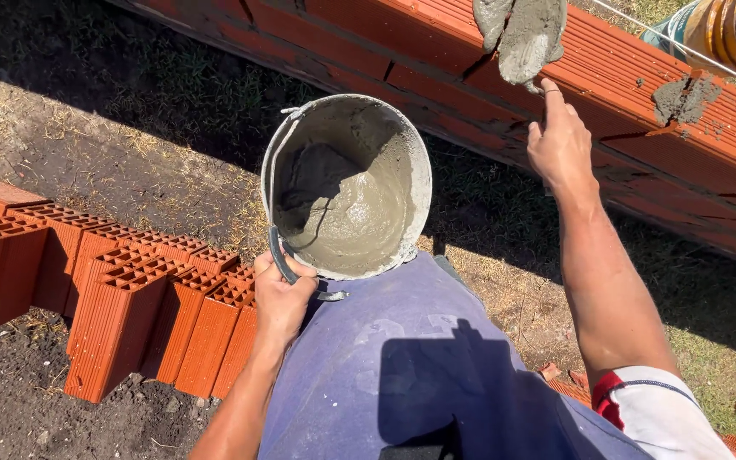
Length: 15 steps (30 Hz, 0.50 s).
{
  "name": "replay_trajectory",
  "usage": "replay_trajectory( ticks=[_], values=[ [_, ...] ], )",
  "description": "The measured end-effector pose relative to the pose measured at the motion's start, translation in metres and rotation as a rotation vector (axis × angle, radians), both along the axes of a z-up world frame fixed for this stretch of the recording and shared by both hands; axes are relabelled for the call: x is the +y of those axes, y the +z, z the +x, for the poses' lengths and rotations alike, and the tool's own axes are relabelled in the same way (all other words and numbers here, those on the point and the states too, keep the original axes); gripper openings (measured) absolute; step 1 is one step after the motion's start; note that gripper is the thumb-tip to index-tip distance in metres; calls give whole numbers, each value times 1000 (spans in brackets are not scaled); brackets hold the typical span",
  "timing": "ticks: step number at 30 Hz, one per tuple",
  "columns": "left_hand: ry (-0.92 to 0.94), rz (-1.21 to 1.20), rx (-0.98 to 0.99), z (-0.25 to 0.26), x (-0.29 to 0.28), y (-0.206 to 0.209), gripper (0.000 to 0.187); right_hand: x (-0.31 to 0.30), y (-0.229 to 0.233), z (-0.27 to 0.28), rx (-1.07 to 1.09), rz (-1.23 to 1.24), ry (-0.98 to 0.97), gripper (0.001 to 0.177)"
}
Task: The person scoops mortar from a bucket using a trowel and applies it onto a row of red bricks. The person repeatedly dips the trowel into the bucket and spreads the mortar along the top of the brickwork.
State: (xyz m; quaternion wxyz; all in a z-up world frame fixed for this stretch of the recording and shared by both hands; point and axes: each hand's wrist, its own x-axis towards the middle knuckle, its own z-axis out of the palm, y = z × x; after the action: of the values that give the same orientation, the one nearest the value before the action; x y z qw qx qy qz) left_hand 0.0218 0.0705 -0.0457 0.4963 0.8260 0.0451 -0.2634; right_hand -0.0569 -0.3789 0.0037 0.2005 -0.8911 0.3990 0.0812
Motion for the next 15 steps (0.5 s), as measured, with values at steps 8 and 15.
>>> replay_trajectory(
  ticks=[8,15],
  values=[
    [39,-42,-34,0,1,-2,19,-19,-1,-65,-11,-106,-107,60],
    [30,8,1,-2,-3,3,15,-4,-17,-10,-42,-49,-15,64]
  ],
)
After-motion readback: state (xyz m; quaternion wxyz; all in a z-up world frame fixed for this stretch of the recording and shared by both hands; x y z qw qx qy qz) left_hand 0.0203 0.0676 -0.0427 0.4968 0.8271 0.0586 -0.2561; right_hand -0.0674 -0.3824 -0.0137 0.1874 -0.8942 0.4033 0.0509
